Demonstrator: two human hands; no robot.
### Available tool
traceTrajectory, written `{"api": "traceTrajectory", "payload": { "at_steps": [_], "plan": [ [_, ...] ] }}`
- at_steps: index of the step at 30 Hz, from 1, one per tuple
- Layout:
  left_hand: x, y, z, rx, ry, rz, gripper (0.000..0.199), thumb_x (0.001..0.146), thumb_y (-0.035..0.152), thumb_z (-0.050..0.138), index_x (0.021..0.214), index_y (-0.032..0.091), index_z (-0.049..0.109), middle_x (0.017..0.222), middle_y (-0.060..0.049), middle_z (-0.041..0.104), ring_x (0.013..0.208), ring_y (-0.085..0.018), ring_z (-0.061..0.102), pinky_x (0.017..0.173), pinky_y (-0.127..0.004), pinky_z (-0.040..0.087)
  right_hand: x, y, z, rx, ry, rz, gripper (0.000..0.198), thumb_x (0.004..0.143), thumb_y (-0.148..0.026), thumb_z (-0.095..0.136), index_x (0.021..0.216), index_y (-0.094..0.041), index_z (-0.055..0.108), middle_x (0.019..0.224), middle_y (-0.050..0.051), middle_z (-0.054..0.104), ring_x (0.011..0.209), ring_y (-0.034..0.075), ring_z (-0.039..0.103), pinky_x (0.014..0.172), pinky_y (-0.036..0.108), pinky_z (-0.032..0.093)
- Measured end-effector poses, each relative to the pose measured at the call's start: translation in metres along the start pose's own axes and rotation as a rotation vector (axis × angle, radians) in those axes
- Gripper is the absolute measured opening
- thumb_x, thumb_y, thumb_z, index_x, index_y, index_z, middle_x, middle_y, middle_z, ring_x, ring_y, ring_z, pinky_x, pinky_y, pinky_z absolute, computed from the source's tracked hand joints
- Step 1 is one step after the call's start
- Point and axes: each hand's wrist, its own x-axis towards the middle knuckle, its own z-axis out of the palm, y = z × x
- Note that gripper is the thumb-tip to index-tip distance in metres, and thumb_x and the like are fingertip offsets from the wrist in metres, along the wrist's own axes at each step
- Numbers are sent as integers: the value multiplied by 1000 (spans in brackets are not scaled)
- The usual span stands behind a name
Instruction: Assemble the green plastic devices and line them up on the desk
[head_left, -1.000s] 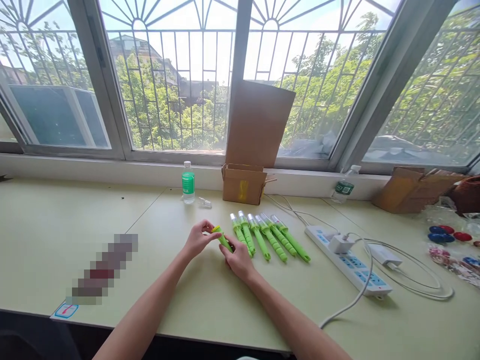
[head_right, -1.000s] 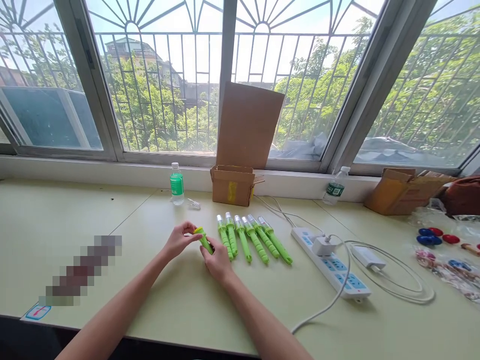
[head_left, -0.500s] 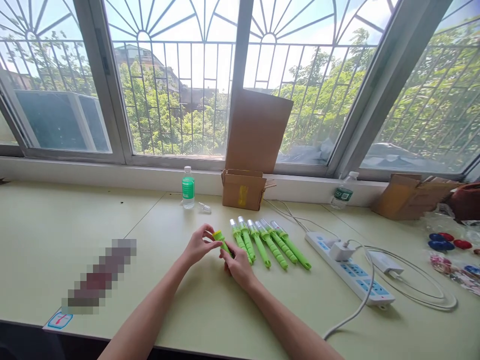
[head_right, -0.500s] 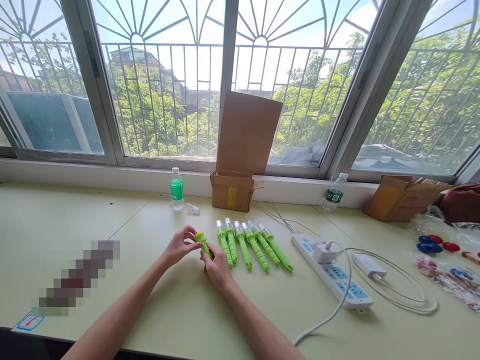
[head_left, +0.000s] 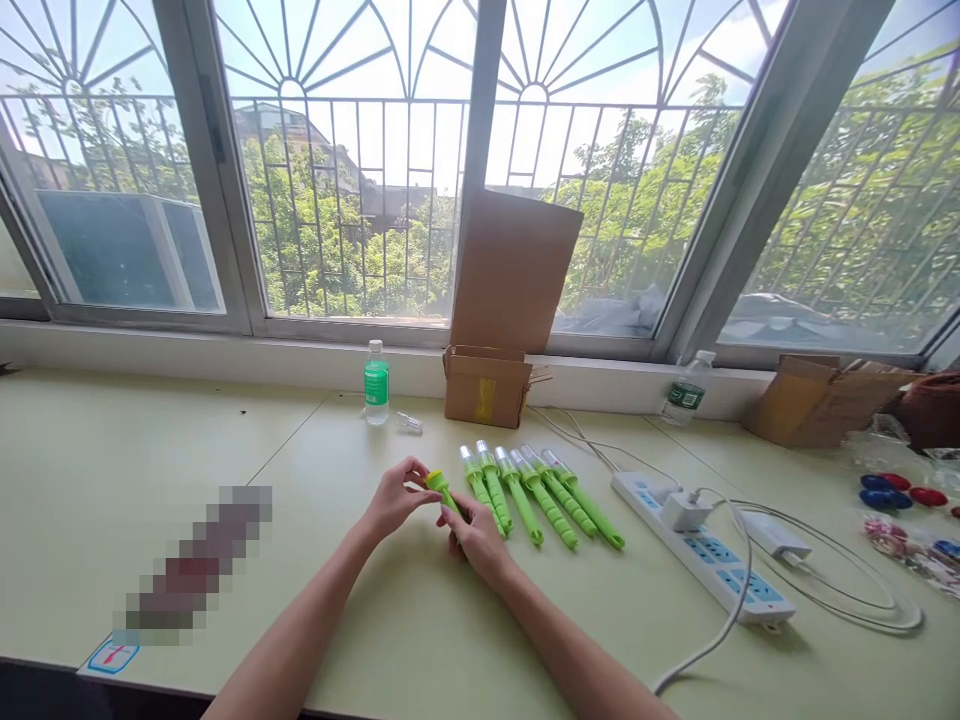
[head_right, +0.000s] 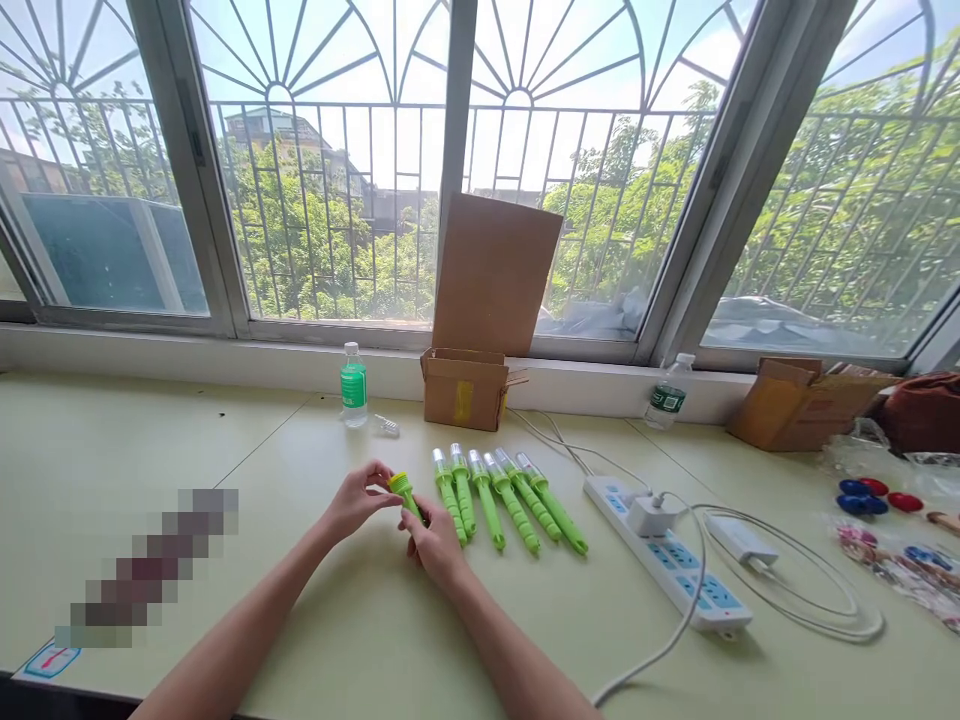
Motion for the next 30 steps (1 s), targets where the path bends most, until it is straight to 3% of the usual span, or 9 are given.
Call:
{"api": "traceTrajectory", "payload": {
  "at_steps": [12,21,25,30],
  "plan": [
    [0,0,1,6,3,-30,42,56,40,80,78,16,53,74,-2,63,76,-18,64,65,-31,54,0,1,0,6,-4,37,42,79,-50,52,100,-15,63,78,3,63,39,7,48,34,20,33],
    [-1,2,1,12,31,50,37,60,41,77,75,17,53,84,-3,62,79,-17,62,69,-33,56,-2,-2,1,-44,26,-8,45,81,-52,50,107,-18,63,76,3,61,37,8,47,33,21,34],
    [-1,4,1,68,79,84,37,62,40,76,79,17,53,88,-3,62,81,-16,62,72,-34,56,-5,-7,1,-176,104,-64,47,83,-51,48,115,-20,62,72,2,59,41,10,48,39,23,39],
    [0,2,2,106,66,79,39,61,40,77,81,17,53,83,-3,61,78,-17,62,67,-33,56,-7,-12,0,-292,144,-170,40,87,-46,44,105,-19,67,62,1,57,56,15,52,53,24,40]
  ]
}}
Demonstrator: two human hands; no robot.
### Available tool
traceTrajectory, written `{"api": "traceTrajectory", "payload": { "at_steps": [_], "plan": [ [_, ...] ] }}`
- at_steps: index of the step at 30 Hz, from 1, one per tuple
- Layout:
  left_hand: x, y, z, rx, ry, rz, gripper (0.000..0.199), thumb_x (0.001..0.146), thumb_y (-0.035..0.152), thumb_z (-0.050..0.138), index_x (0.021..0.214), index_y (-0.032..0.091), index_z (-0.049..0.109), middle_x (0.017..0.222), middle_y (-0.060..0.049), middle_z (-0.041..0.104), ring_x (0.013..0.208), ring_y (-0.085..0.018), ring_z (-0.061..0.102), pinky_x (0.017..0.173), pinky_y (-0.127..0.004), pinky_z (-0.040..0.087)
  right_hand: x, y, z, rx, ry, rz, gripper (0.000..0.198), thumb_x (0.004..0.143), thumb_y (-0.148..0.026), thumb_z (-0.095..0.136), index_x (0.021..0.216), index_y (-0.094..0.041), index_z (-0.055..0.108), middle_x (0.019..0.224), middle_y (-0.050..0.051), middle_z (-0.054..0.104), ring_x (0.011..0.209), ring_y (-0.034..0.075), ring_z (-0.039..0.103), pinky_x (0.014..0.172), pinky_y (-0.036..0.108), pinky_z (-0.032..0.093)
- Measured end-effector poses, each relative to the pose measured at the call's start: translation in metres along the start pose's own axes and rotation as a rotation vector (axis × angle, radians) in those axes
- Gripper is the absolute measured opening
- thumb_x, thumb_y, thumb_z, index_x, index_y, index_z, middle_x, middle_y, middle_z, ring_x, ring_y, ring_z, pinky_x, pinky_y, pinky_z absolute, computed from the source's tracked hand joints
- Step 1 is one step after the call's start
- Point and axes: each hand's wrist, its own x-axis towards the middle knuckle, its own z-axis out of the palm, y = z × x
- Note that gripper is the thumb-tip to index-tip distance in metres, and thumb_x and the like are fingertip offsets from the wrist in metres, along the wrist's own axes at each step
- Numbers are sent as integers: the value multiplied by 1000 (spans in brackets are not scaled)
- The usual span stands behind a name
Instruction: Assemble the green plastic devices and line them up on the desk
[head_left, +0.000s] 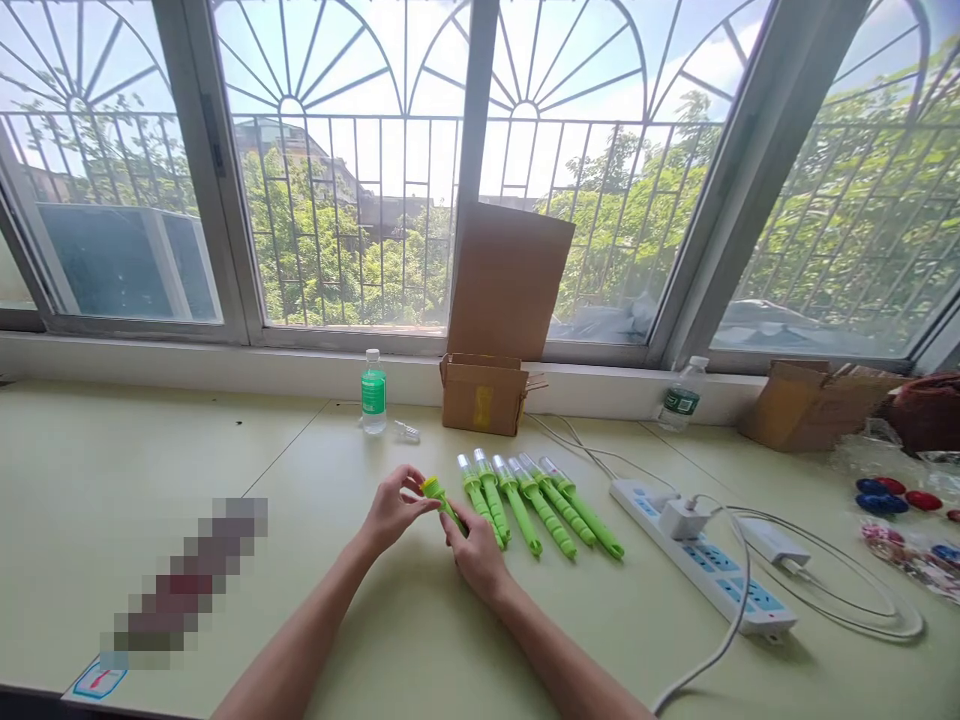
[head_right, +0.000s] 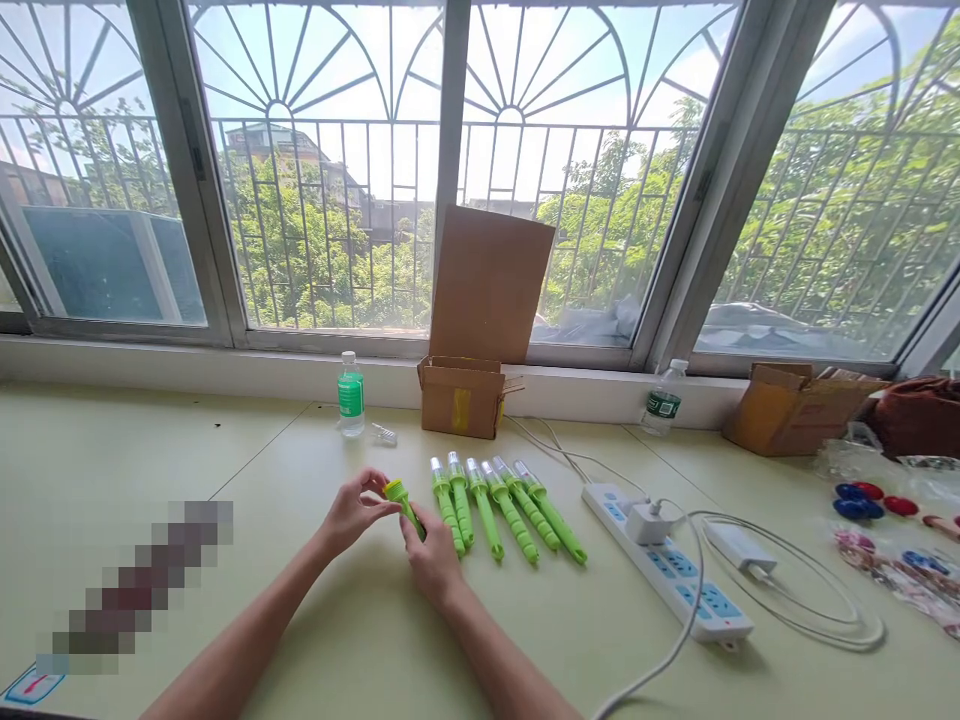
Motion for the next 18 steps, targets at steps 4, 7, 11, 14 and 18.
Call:
{"api": "traceTrajectory", "payload": {
  "at_steps": [4,7,11,14,18],
  "plan": [
    [0,-2,1,8,-5,3,38,63,41,76,81,17,53,82,-3,60,76,-16,62,64,-31,56,0,2,0,-5,-25,17,39,88,-46,41,97,-19,68,58,-1,53,53,14,49,52,24,37],
    [0,-4,1,24,-6,6,39,62,43,76,79,17,53,81,-3,60,76,-17,62,64,-31,56,0,5,1,8,-36,39,39,89,-47,41,96,-19,67,57,-1,52,48,12,47,50,24,36],
    [1,-5,0,32,0,23,38,62,43,76,76,16,54,90,-6,62,78,-16,61,66,-32,56,1,7,1,15,-56,54,40,89,-48,42,97,-18,67,57,-2,52,44,10,45,46,23,35],
    [0,-6,1,47,2,27,37,63,43,75,80,16,56,88,-6,62,77,-16,62,67,-33,56,2,9,1,42,-80,74,41,88,-50,41,95,-17,66,57,-2,52,42,9,45,44,22,35],
    [0,-4,1,47,16,29,39,62,43,76,82,17,55,83,-4,63,77,-16,63,67,-33,57,2,10,1,99,-103,117,43,87,-54,42,89,-18,64,58,-2,53,38,9,43,40,23,34]
  ]
}}
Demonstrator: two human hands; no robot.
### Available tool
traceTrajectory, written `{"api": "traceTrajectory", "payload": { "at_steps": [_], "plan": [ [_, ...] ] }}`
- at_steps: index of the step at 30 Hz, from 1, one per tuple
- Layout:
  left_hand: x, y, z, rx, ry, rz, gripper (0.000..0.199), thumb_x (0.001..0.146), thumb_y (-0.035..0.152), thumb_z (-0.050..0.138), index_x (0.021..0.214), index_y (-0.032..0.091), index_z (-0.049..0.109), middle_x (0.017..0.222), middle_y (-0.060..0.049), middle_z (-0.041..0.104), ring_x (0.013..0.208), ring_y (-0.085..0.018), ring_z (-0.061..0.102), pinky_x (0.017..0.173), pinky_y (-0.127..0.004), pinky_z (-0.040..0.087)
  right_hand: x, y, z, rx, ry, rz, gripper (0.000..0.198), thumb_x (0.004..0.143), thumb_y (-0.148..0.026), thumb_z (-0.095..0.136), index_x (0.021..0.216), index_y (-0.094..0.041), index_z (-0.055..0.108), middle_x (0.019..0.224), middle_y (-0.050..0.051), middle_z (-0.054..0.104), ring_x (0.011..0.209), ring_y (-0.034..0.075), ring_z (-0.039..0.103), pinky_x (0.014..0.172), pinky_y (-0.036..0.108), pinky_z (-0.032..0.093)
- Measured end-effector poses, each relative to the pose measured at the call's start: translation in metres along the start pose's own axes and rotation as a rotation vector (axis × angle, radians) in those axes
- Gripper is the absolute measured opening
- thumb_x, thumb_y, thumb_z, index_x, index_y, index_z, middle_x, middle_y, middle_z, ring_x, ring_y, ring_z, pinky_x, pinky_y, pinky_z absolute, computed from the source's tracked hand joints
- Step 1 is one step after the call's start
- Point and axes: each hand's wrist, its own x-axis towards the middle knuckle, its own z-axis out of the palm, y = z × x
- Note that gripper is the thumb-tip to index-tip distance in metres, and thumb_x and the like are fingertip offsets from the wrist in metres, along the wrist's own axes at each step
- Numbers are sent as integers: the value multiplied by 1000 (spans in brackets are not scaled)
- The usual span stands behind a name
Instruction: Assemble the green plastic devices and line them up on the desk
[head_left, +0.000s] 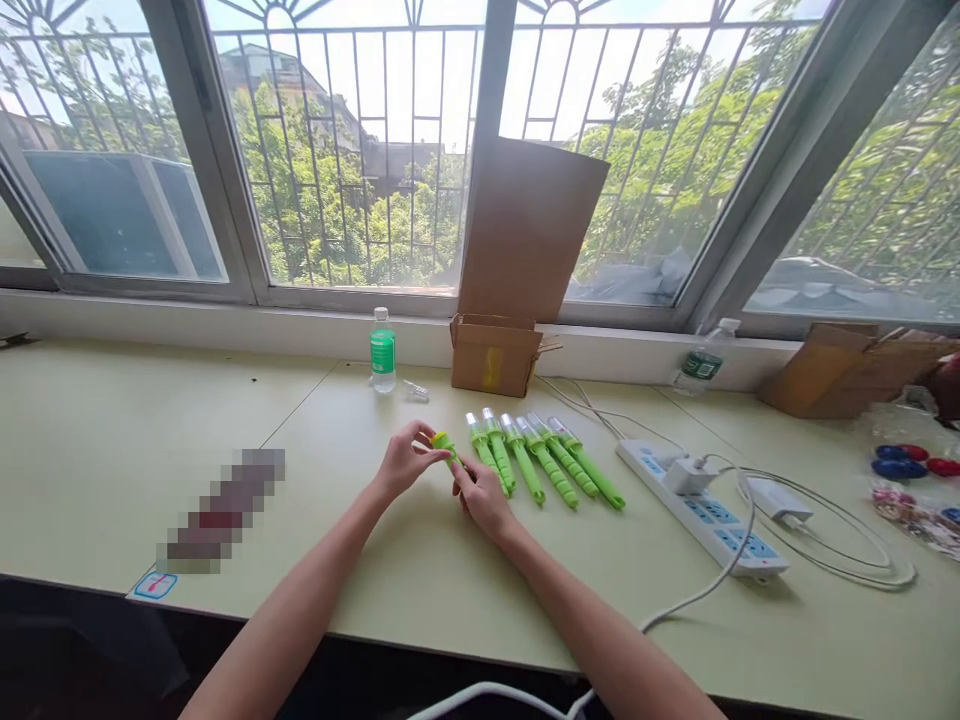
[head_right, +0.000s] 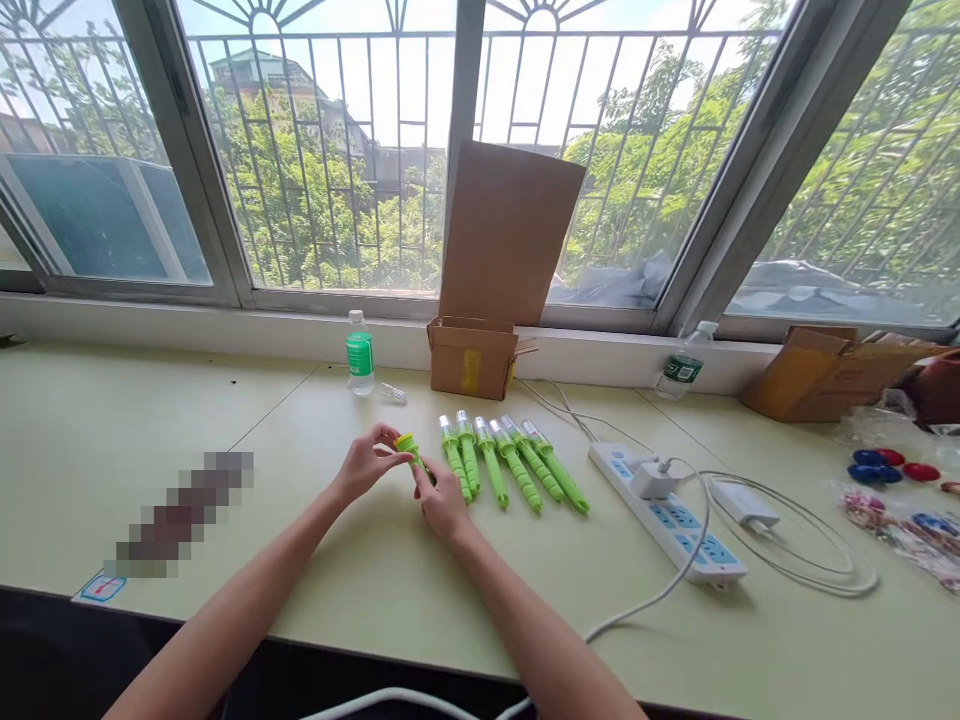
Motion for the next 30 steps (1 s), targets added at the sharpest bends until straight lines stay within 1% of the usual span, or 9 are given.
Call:
{"api": "traceTrajectory", "payload": {
  "at_steps": [3,7,12,16,20,24,27,30],
  "plan": [
    [-1,1,-1,-5,3,-4,40,63,42,76,84,17,54,84,-4,63,78,-17,63,66,-33,58,0,0,1,51,-4,2,41,86,-55,42,87,-19,63,59,-1,54,37,9,44,38,23,33],
    [-1,2,-2,-34,-34,-9,40,64,42,76,87,17,53,86,-4,62,80,-17,64,66,-33,58,0,1,1,134,-20,37,40,84,-55,44,81,-19,60,60,0,55,35,9,43,33,24,31],
    [0,-1,-1,-27,-36,-26,41,62,42,77,85,17,53,85,-4,63,81,-18,65,66,-33,57,0,0,0,194,-37,56,38,84,-54,47,86,-19,61,59,0,55,34,10,42,31,24,31],
    [1,-3,-1,-38,-28,-20,41,61,42,77,80,16,53,90,-5,63,80,-18,65,68,-35,58,0,2,-1,195,-37,62,37,83,-54,47,88,-19,62,59,0,55,34,9,42,31,24,31],
    [1,-3,-2,-59,-17,-19,43,59,42,79,83,16,54,85,-5,64,79,-18,65,70,-36,58,1,3,-1,205,-40,70,38,83,-55,47,85,-20,61,59,0,55,35,9,43,31,23,31],
    [1,-3,-2,-47,-8,-20,44,59,43,78,84,16,54,82,-4,64,77,-18,66,66,-35,58,1,2,0,237,-43,81,37,83,-54,47,83,-19,60,59,0,56,35,9,43,30,22,31],
    [0,-1,-2,-36,-4,-3,42,60,44,77,80,16,54,83,-4,64,78,-18,65,65,-34,57,1,1,-1,235,-48,80,37,83,-52,47,86,-19,61,58,0,56,35,9,43,30,22,32],
    [0,1,-2,-41,-6,21,41,60,45,77,76,16,52,86,-5,64,80,-18,65,66,-34,58,0,-1,-3,205,-58,72,38,82,-50,50,98,-18,63,58,-1,55,34,9,42,30,22,32]
  ]
}}
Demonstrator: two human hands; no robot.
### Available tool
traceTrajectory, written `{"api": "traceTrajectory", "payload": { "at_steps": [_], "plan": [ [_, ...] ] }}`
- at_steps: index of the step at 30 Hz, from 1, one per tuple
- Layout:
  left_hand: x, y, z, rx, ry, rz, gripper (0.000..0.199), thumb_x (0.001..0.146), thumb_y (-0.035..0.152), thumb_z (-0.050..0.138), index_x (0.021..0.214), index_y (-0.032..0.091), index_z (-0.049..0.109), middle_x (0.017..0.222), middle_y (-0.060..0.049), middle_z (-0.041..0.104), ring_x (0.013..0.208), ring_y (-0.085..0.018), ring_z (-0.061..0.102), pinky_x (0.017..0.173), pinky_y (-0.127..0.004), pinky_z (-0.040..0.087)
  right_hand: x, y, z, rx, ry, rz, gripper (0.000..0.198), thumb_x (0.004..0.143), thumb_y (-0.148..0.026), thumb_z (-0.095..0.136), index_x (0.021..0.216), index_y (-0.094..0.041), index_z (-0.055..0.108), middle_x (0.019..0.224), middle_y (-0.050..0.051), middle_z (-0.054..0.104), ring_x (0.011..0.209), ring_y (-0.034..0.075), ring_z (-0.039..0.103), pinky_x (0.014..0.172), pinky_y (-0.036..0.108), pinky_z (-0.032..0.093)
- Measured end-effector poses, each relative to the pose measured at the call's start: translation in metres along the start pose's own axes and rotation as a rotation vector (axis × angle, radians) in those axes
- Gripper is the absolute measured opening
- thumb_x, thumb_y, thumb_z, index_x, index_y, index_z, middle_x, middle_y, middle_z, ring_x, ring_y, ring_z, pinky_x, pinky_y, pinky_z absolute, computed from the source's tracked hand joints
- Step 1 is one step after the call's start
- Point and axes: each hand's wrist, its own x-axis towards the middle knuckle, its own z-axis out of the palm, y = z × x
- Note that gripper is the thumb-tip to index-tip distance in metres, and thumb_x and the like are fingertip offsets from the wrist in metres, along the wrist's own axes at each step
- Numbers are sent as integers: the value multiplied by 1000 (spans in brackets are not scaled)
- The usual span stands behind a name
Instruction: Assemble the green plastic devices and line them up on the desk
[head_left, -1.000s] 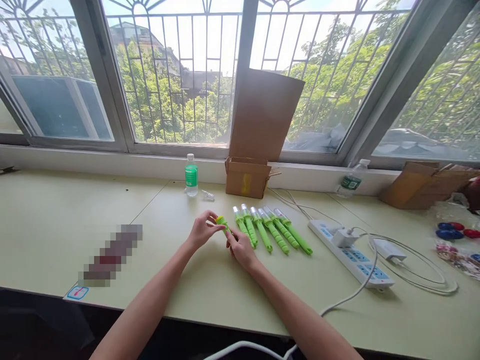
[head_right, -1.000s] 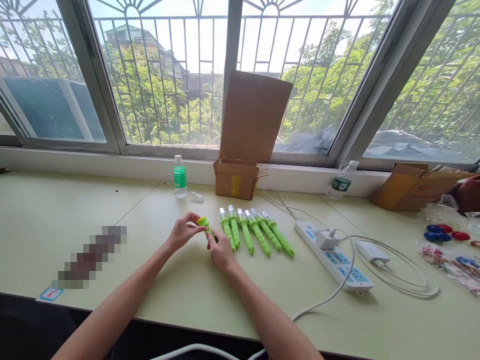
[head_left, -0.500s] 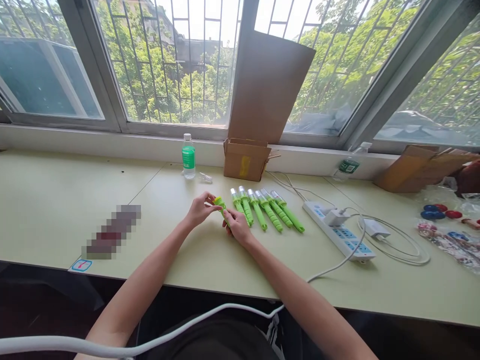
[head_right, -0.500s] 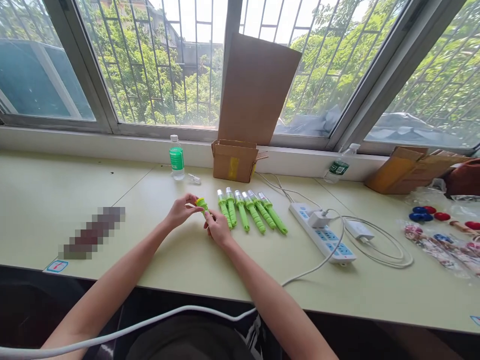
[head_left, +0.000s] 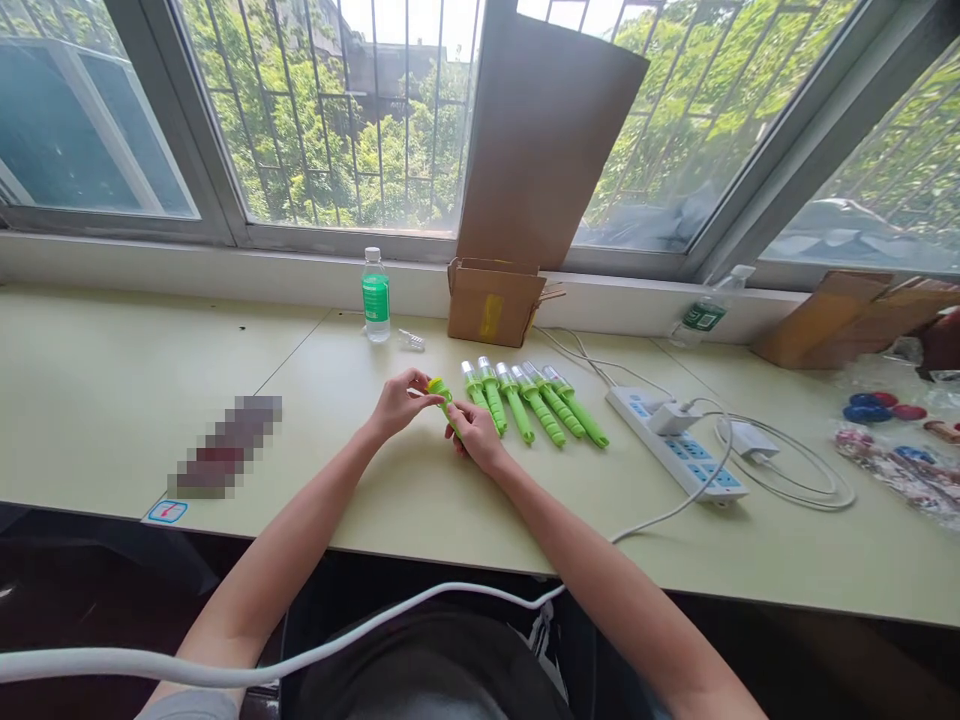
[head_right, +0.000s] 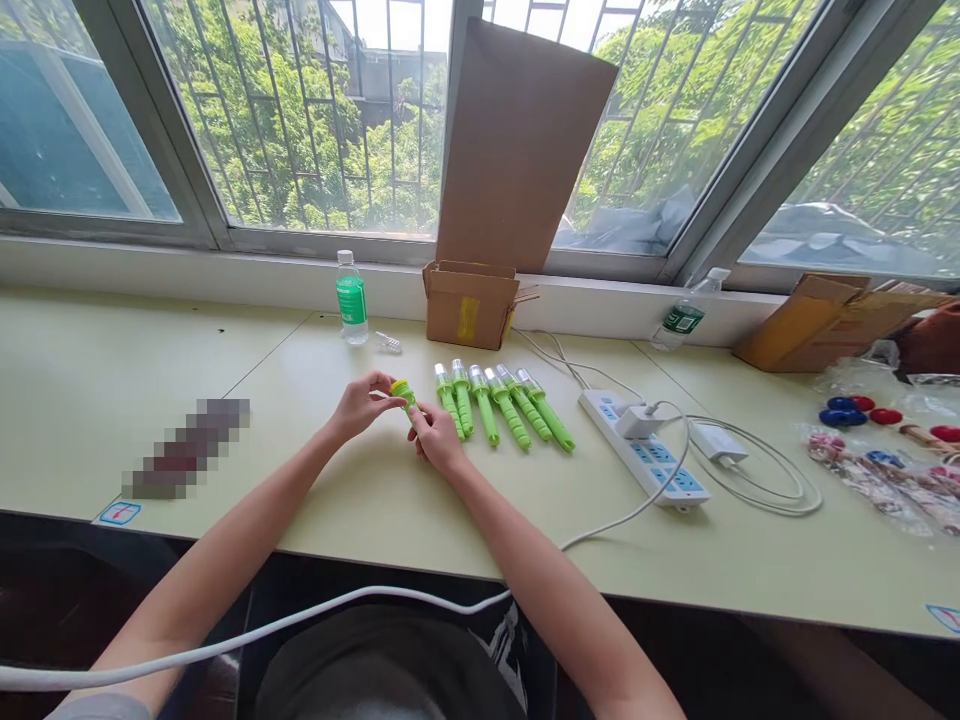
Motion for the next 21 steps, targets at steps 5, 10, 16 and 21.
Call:
{"api": "traceTrajectory", "payload": {
  "at_steps": [5,10,16,21],
  "plan": [
    [0,-1,1,11,10,-11,43,60,44,78,82,17,53,81,-3,64,77,-17,65,66,-34,58,-1,-2,-1,-53,34,15,45,74,-41,62,113,-19,56,58,-4,55,34,8,40,31,21,33],
    [0,-2,2,-1,11,-27,45,59,44,78,84,17,52,81,-4,64,76,-18,66,64,-34,57,-2,-3,0,-10,32,36,36,76,-42,60,102,-18,53,58,-3,56,35,8,42,31,20,33],
    [0,-2,0,-15,-33,-27,45,61,44,77,86,17,52,85,-4,64,78,-18,65,64,-32,57,-2,-4,0,30,13,47,34,76,-42,59,98,-19,50,58,-4,57,36,8,42,32,20,32],
    [1,0,0,12,-7,4,43,61,47,76,80,17,53,87,-4,63,80,-17,64,64,-31,57,-1,-4,0,35,15,60,37,74,-44,60,99,-18,49,59,-3,59,36,8,42,32,20,32]
  ]
}}
